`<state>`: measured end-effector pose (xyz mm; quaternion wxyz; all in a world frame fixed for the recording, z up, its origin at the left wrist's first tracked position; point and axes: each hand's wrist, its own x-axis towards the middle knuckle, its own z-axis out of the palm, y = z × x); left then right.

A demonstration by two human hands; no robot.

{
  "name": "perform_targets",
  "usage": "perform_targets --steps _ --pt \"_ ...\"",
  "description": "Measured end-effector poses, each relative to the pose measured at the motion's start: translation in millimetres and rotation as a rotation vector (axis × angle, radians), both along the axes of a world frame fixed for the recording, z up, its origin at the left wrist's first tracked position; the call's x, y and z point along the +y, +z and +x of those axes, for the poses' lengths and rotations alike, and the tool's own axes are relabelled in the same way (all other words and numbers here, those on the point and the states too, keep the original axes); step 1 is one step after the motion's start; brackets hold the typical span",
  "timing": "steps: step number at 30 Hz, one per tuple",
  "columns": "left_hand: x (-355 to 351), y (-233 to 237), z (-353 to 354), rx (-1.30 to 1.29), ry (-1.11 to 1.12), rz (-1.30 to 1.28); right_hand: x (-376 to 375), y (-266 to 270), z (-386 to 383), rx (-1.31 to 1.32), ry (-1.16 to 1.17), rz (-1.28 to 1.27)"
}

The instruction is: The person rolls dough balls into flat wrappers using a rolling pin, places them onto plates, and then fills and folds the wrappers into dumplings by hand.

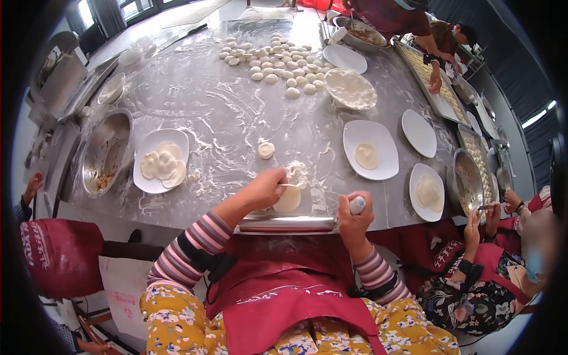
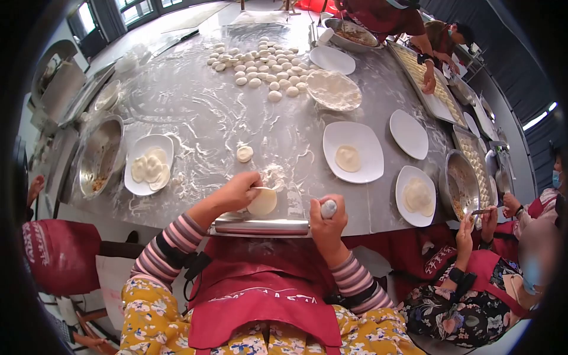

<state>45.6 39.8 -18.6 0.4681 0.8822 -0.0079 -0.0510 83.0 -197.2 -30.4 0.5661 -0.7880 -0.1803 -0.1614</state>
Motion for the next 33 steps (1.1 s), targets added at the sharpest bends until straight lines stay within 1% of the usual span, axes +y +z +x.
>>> perform_targets --steps 1,3,4,5,8,10,11,13,14,16,19,21,23,24,25,27,29,31,32,33 --pt "1 2 -4 0.001 0.000 0.003 0 -1 -1 -0.009 0.003 0.030" --pt "0 7 -10 -0.021 -0.071 -0.054 6 3 3 -0.017 -0.004 0.069" --pt "-2 10 -10 -0.020 -0.077 -0.044 21 10 19 -0.101 -0.001 0.050" --pt "-4 14 -10 0.015 -0.052 -0.018 34 17 32 -0.185 0.002 0.033" --pt "-3 16 -7 0.041 -0.018 0.043 58 11 59 -0.218 0.032 0.027" --pt "1 6 -3 0.036 -0.032 0.080 49 10 54 -0.228 0.011 0.032" --pt "-1 16 -6 0.098 -0.071 0.066 42 7 47 -0.231 0.017 0.014" --pt "-1 13 -8 0.125 -0.110 -0.022 14 19 14 -0.219 0.070 0.044" --pt "-4 11 -4 0.123 -0.133 -0.007 5 18 3 -0.175 0.077 0.042" --pt "-8 11 11 0.178 -0.094 -0.278 -5 18 -9 -0.138 0.063 0.051" --pt "-40 33 60 0.125 -0.103 -0.191 -8 20 -12 -0.152 0.102 0.083" --pt "-64 45 97 0.151 -0.059 -0.449 -6 19 -8 -0.115 0.135 0.098" --pt "-83 66 124 0.118 0.018 -0.756 -4 23 -6 -0.138 0.133 0.079" --pt "-79 64 134 0.098 0.053 -0.723 -4 21 -7 -0.137 0.139 0.081" --pt "-70 50 141 0.097 0.051 -0.728 -5 20 -7 -0.135 0.146 0.082" --pt "-39 23 148 -0.153 0.172 -0.035 -8 20 -9 -0.144 0.152 0.101" --pt "-8 22 121 -0.233 0.201 0.345 -7 21 -10 -0.151 0.152 0.134" --pt "8 37 86 -0.172 0.268 0.676 -8 22 -10 -0.130 0.179 0.150" --pt "17 34 78 -0.168 0.265 0.675 -7 22 -9 -0.126 0.177 0.150" --pt "25 32 70 -0.041 0.275 0.679 -6 21 -7 -0.127 0.172 0.149"
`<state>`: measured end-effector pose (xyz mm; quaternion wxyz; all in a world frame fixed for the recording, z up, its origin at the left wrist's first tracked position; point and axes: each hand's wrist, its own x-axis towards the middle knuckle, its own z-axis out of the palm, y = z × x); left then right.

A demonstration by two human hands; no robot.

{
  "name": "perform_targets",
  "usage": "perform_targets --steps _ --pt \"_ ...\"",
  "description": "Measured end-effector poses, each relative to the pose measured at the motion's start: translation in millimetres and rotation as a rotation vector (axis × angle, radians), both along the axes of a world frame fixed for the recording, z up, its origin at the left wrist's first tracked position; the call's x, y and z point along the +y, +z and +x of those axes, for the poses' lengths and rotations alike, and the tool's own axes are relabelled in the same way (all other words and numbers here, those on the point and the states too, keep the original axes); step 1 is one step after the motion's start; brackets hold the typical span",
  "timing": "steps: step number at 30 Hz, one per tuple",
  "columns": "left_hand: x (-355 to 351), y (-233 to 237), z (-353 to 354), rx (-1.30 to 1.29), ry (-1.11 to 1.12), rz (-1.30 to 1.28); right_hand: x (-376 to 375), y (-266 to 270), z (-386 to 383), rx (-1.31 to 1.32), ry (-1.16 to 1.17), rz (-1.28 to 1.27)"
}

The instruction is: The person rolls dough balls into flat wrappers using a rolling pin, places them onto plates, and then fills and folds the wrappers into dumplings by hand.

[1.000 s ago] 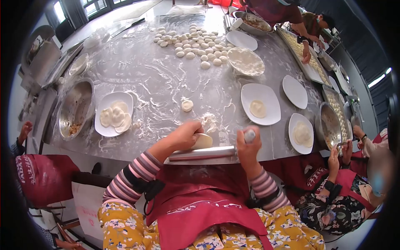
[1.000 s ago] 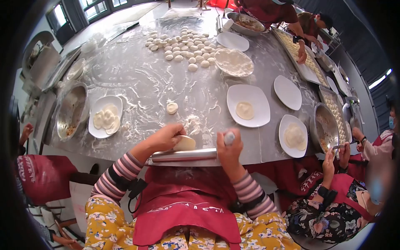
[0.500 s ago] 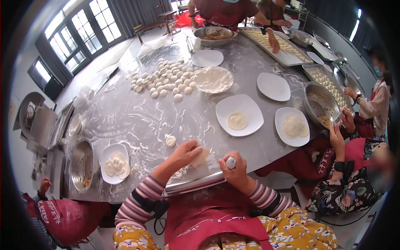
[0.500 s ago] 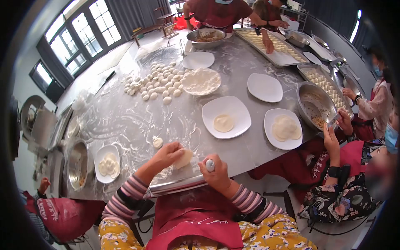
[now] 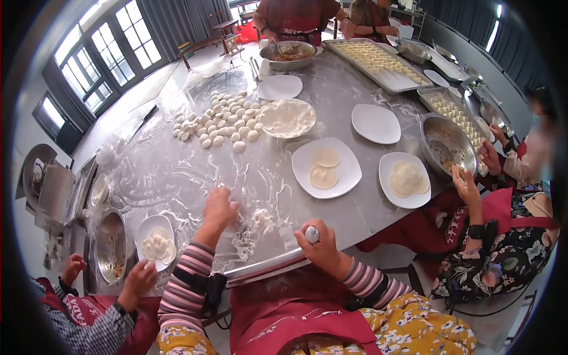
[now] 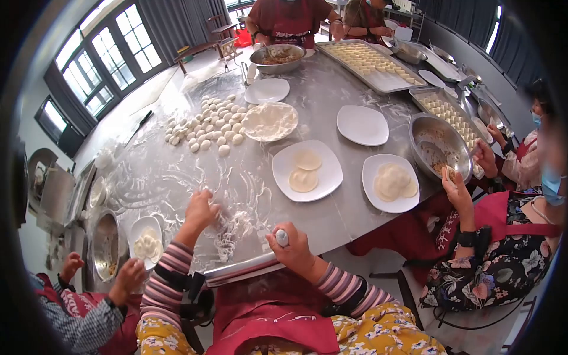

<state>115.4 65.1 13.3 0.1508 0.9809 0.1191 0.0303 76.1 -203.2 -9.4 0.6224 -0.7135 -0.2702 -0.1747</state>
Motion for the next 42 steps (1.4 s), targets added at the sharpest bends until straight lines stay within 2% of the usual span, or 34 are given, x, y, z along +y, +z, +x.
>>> perform_targets --steps 1,4,8,10,12,14,16,17,20,22,25,30,32,33,36,38,40,42 --pt "6 -2 -6 0.110 0.051 -0.017 1 -1 2 -0.004 -0.004 -0.002" --pt "14 -15 -16 0.005 0.040 -0.052 2 -1 1 0.011 -0.020 -0.010" --pt "-4 2 -26 0.108 -0.002 -0.173 -3 -1 -6 0.032 -0.047 -0.063" --pt "-11 -3 -37 0.056 -0.120 -0.513 -3 1 -7 0.000 -0.067 -0.059" --pt "-23 -11 -45 0.014 -0.135 -0.583 -5 -2 -2 0.014 -0.071 -0.097" --pt "-24 -16 -53 0.034 -0.232 -0.529 -2 -5 2 -0.089 -0.137 -0.160" --pt "-20 -16 -64 0.051 -0.199 -0.605 -4 -14 -1 0.200 0.006 0.002" --pt "-17 -18 -67 0.038 -0.142 -0.615 -1 -16 3 0.204 0.062 -0.013" --pt "-15 -27 -70 0.059 -0.165 -0.633 9 -17 17 0.231 0.081 0.031" --pt "-16 -28 -66 0.075 -0.180 -0.649 25 -22 42 0.193 0.027 -0.006" --pt "-23 -17 -62 0.100 -0.168 -0.576 63 -1 65 0.207 0.103 0.065" --pt "-25 -15 -62 0.093 -0.209 -0.534 55 1 61 0.221 0.132 0.006" --pt "-23 -25 -67 -0.070 -0.188 -0.520 35 -6 42 0.252 -0.036 -0.078" --pt "-22 -30 -69 -0.067 -0.139 -0.626 27 -11 31 0.244 -0.027 -0.081" --pt "-29 -23 -82 -0.032 -0.124 -0.662 15 -17 19 0.229 -0.071 -0.005" --pt "-35 -20 -83 0.040 -0.147 -0.601 28 -17 32 0.136 -0.154 -0.095" --pt "-40 -13 -78 0.042 -0.176 -0.439 48 -15 55 0.120 -0.144 -0.071" --pt "-42 -8 -70 0.053 -0.166 -0.402 62 -5 65 -0.007 -0.125 -0.144"
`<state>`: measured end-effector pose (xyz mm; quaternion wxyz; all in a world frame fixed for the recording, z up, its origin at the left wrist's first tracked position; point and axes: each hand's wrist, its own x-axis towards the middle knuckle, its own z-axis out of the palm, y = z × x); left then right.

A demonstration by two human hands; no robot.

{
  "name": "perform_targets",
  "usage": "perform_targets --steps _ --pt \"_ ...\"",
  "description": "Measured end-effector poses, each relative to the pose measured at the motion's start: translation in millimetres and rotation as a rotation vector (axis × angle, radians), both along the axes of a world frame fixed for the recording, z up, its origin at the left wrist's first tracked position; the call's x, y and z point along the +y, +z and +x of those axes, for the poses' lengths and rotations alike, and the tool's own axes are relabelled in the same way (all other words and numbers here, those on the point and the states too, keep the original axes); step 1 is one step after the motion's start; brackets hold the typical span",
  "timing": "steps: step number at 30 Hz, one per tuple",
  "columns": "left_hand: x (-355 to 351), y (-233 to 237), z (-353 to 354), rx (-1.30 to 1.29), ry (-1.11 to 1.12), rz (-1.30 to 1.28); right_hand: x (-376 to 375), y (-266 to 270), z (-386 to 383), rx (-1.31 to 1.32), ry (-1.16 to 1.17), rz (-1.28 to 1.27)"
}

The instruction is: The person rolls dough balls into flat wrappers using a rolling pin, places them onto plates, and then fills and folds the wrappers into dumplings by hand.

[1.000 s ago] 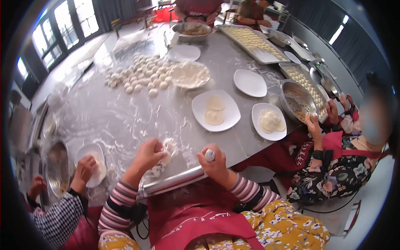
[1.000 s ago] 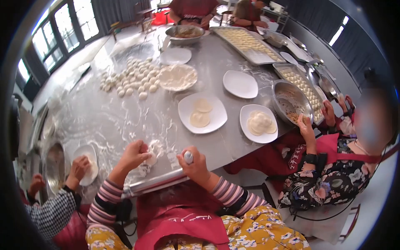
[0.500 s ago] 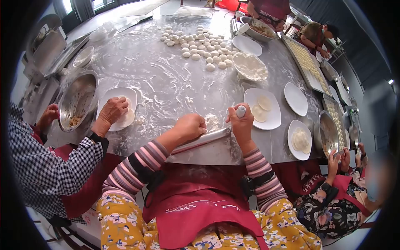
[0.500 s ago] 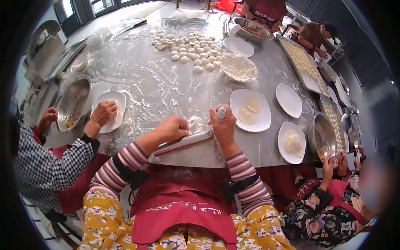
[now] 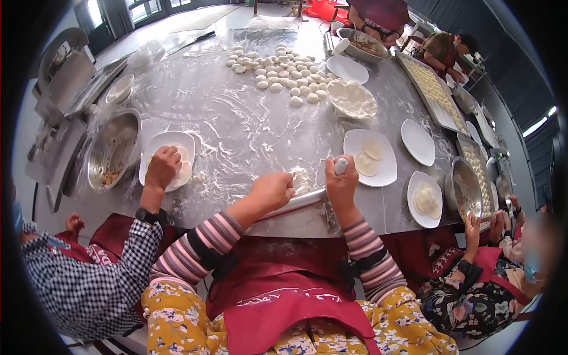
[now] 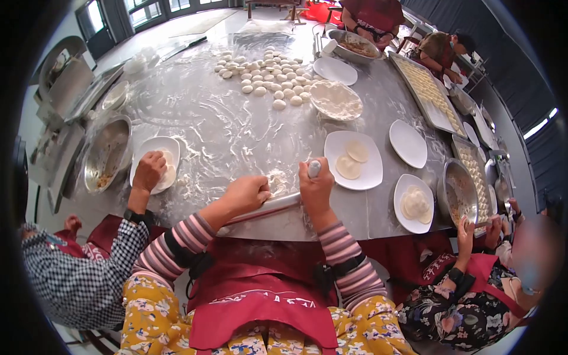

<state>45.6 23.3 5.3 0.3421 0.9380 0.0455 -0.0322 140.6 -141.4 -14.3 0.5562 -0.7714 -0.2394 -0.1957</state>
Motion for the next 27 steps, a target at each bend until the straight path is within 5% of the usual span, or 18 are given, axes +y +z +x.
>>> perform_targets --steps 5,10,15,27 --pt "-2 -9 8 -0.057 -0.150 -0.021 -20 2 -19 -0.006 -0.007 0.004" --pt "8 -19 -5 -0.092 -0.022 -0.200 -52 -16 -53 0.211 0.000 0.116" --pt "2 2 -2 0.021 -0.029 -0.058 -3 -5 -2 -0.105 -0.057 -0.007" --pt "17 -14 -1 0.039 -0.185 -0.201 -48 -4 -56 0.059 -0.044 0.036"
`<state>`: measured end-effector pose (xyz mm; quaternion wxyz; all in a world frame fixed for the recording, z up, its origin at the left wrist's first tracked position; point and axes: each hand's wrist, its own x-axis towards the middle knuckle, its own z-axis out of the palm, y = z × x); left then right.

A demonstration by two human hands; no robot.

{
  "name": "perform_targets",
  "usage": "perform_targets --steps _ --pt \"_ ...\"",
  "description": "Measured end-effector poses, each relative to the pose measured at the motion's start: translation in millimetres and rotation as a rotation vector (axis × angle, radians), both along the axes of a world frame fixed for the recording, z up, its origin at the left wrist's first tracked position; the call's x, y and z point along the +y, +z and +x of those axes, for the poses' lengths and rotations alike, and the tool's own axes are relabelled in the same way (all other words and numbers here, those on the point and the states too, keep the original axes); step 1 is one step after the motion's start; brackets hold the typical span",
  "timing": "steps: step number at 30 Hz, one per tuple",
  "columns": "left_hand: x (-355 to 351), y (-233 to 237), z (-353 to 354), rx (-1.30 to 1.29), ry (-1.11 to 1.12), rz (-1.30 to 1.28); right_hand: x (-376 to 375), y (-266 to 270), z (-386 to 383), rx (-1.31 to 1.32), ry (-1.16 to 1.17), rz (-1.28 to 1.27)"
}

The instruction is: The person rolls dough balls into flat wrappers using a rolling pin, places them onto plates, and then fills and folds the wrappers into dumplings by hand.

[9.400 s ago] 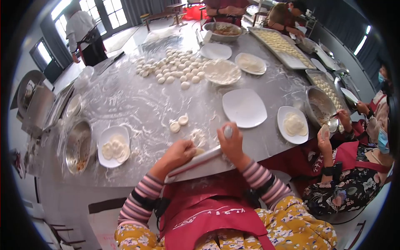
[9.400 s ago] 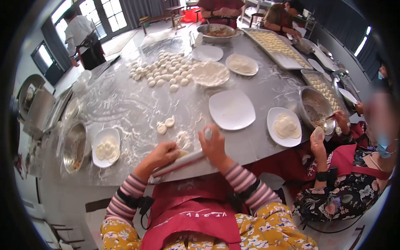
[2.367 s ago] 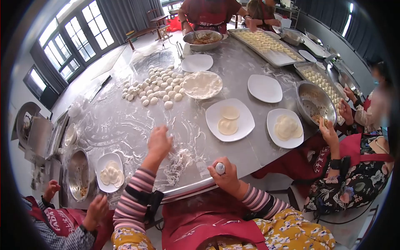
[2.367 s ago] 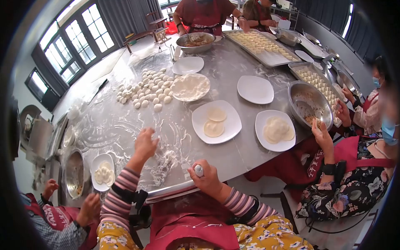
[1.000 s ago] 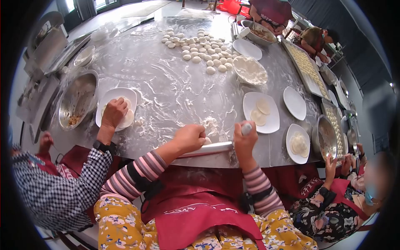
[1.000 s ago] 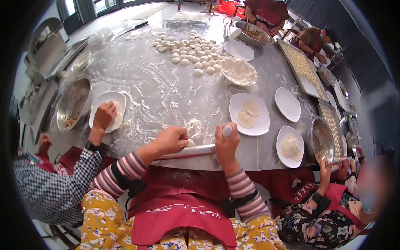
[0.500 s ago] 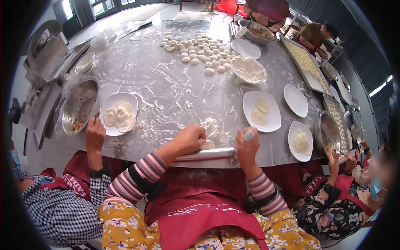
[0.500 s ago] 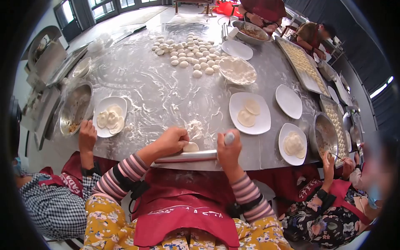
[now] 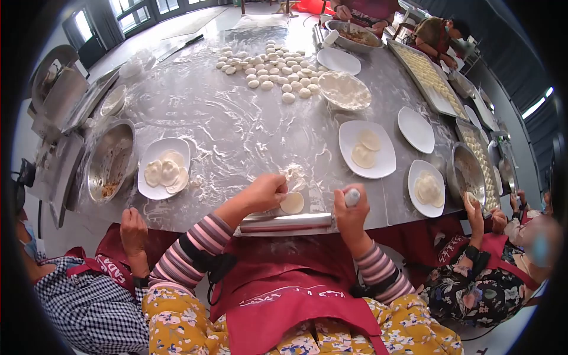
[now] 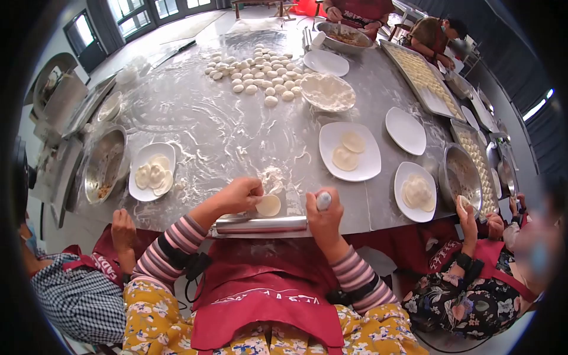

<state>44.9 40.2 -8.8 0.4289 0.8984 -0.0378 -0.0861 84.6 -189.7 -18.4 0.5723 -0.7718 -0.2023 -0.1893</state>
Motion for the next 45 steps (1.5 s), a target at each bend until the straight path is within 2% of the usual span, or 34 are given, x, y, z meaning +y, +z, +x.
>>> perform_targets --steps 2,4,7,8,10,12,14,16,17,21,22,24,28,30,31,34,38,40,43,44,45 --pt "-3 1 2 0.019 -0.035 -0.014 15 0 18 -0.034 -0.011 -0.001" --pt "-6 1 6 -0.030 0.001 0.111 38 2 47 -0.210 -0.038 -0.061" --pt "-7 -5 14 -0.083 0.004 0.170 54 -1 61 -0.119 0.030 -0.014" --pt "-7 0 14 -0.082 0.001 0.168 50 -3 60 -0.161 0.003 -0.022" --pt "-9 12 11 0.018 -0.100 0.214 33 2 41 -0.143 -0.005 -0.024" --pt "-6 4 3 -0.001 -0.054 0.118 10 1 15 -0.117 -0.007 -0.028" --pt "-2 3 -2 -0.025 -0.005 0.038 -5 -4 -5 0.020 0.005 0.018" --pt "-2 7 -7 0.085 -0.013 -0.112 -1 -6 -1 0.038 0.008 0.038" --pt "-3 7 -7 0.089 -0.019 -0.107 2 -5 2 0.048 0.007 0.059" --pt "-11 3 4 -0.021 -0.020 0.100 43 -1 51 -0.168 -0.029 -0.030" --pt "-12 3 8 -0.060 0.002 0.196 45 -2 54 -0.169 -0.034 -0.024" --pt "-12 8 12 -0.013 -0.037 0.178 47 1 56 -0.143 0.024 0.000" --pt "-9 9 5 -0.012 -0.093 0.131 7 1 8 -0.104 -0.012 -0.061" --pt "-5 7 -2 0.019 -0.060 0.032 -6 -2 -10 0.039 0.000 0.027" --pt "-5 6 -5 0.050 -0.040 -0.059 -6 -3 -9 0.041 -0.001 0.027" --pt "-12 10 -7 0.054 0.011 -0.120 13 11 9 -0.092 -0.044 -0.012" --pt "-19 9 5 -0.043 0.069 0.045 40 5 45 -0.116 -0.025 0.001" --pt "-19 10 13 0.029 -0.030 0.157 38 5 43 -0.150 -0.031 -0.028" --pt "-13 6 10 0.022 -0.054 0.131 10 11 9 -0.101 -0.020 -0.017" --pt "-10 1 7 0.018 0.009 0.069 -1 3 -4 -0.098 -0.014 -0.025" --pt "-7 -1 5 0.019 0.013 0.065 -11 -5 -15 0.007 0.007 0.017"
